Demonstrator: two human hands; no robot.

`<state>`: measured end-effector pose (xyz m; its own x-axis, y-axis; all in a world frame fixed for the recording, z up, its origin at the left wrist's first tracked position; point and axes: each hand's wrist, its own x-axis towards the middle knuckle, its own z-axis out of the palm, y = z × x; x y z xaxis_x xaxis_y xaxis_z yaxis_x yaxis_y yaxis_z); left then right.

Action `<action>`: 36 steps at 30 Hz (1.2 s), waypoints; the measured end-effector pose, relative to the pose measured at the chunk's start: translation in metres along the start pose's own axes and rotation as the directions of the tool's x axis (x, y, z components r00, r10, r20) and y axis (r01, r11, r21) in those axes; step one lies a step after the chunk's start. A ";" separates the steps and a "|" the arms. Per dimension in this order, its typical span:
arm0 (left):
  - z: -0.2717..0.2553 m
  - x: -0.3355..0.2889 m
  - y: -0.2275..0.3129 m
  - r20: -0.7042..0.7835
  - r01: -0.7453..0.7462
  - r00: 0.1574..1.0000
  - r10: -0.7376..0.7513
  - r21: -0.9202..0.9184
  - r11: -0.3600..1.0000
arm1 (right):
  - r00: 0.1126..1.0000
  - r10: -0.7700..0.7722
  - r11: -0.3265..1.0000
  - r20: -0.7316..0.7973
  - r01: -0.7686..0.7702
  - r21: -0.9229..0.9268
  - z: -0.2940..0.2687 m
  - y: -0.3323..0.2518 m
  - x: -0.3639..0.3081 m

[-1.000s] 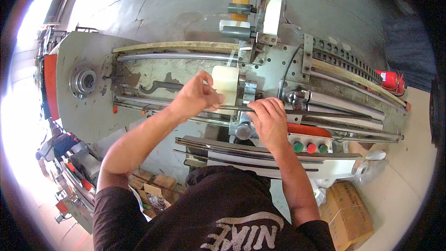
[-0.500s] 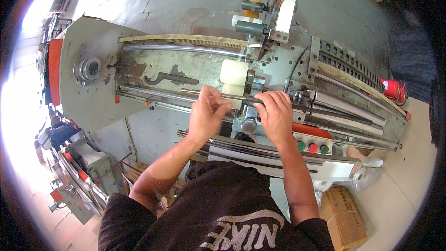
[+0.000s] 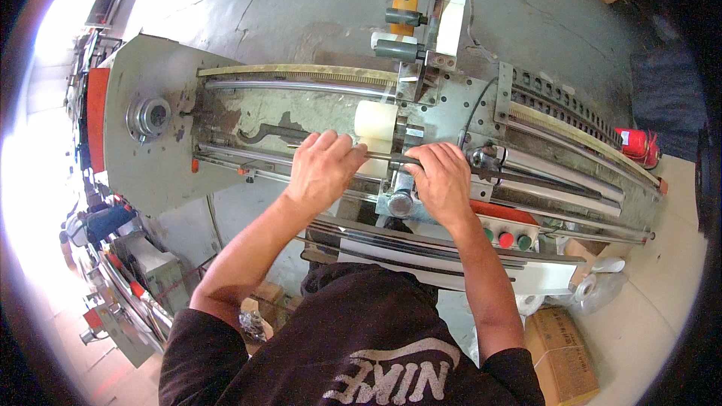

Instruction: The person feeds long metal rods into a processing machine, secures them under rollers, and taps tape to fix materials in place. They repeatedly walk to a table to retrieve more metal rods and bring them back to the machine station.

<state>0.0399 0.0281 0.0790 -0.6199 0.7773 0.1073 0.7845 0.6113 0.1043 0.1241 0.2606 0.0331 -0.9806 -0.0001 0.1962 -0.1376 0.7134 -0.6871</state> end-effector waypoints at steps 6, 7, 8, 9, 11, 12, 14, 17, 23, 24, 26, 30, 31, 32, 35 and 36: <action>-0.010 0.023 -0.019 0.390 0.168 0.918 -0.068 -0.227 0.959 | 1.000 -0.017 1.000 0.005 0.017 -0.015 -0.009 -0.002 0.004; -0.013 0.027 -0.020 0.535 0.221 0.842 -0.074 -0.217 0.951 | 1.000 -0.017 1.000 0.011 0.017 -0.022 -0.009 -0.002 0.003; -0.012 0.028 -0.021 0.521 0.199 0.853 -0.027 -0.277 0.940 | 1.000 -0.022 0.999 0.002 0.022 -0.024 -0.009 -0.003 0.001; -0.012 0.029 -0.023 0.518 0.241 0.855 -0.003 -0.393 0.887 | 1.000 -0.028 0.999 -0.006 0.028 -0.021 -0.008 -0.004 -0.001; -0.011 0.028 -0.028 0.503 0.315 0.863 0.041 -0.601 0.735 | 0.999 -0.040 0.999 -0.032 0.039 -0.024 -0.007 -0.006 -0.004; -0.011 0.028 -0.028 0.529 0.362 0.849 0.017 -0.604 0.710 | 0.998 -0.040 0.999 -0.048 0.038 -0.033 -0.005 -0.008 -0.006; -0.014 0.029 -0.026 0.580 0.455 0.814 -0.031 -0.604 0.654 | 0.996 -0.038 0.999 -0.078 0.035 -0.041 -0.002 -0.011 -0.011; -0.017 0.028 -0.025 0.576 0.465 0.817 -0.035 -0.622 0.629 | 0.993 -0.041 0.998 -0.114 0.035 -0.049 0.003 -0.011 -0.015; -0.032 0.023 -0.014 0.500 0.376 0.858 -0.118 -0.455 0.807 | 0.995 -0.010 1.000 -0.096 0.007 -0.024 -0.002 -0.018 -0.013; -0.034 0.022 -0.011 0.486 0.360 0.864 -0.132 -0.412 0.837 | 0.998 0.013 1.000 -0.063 -0.015 -0.024 -0.011 -0.025 -0.008; -0.037 0.020 -0.008 0.457 0.326 0.876 -0.156 -0.324 0.888 | 1.000 0.028 0.998 0.010 -0.027 -0.048 -0.015 -0.027 -0.006; -0.015 0.015 -0.012 0.212 0.185 0.969 -0.126 -0.287 0.940 | 0.990 0.042 0.993 0.136 -0.027 -0.115 -0.015 -0.016 -0.001; -0.010 0.015 -0.012 0.171 0.148 0.980 -0.103 -0.275 0.950 | 0.985 0.058 0.991 0.160 -0.038 -0.126 -0.015 -0.015 0.000; -0.009 0.015 -0.012 0.129 0.111 0.988 -0.080 -0.261 0.959 | 0.984 0.062 0.995 0.165 -0.048 -0.086 -0.014 -0.012 0.002; -0.009 0.016 -0.011 0.125 0.138 0.987 -0.099 -0.354 0.925 | 0.988 0.079 0.997 0.131 -0.079 -0.003 -0.010 -0.004 0.003; -0.010 0.015 -0.012 0.110 0.164 0.985 -0.131 -0.398 0.902 | 0.993 0.081 0.997 0.091 -0.082 0.005 -0.008 -0.004 0.002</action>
<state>0.0211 0.0311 0.0896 -0.7117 0.7023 -0.0170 0.5999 0.6202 0.5054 0.1242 0.2632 0.0420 -0.9971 -0.0057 0.0755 -0.0574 0.7072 -0.7046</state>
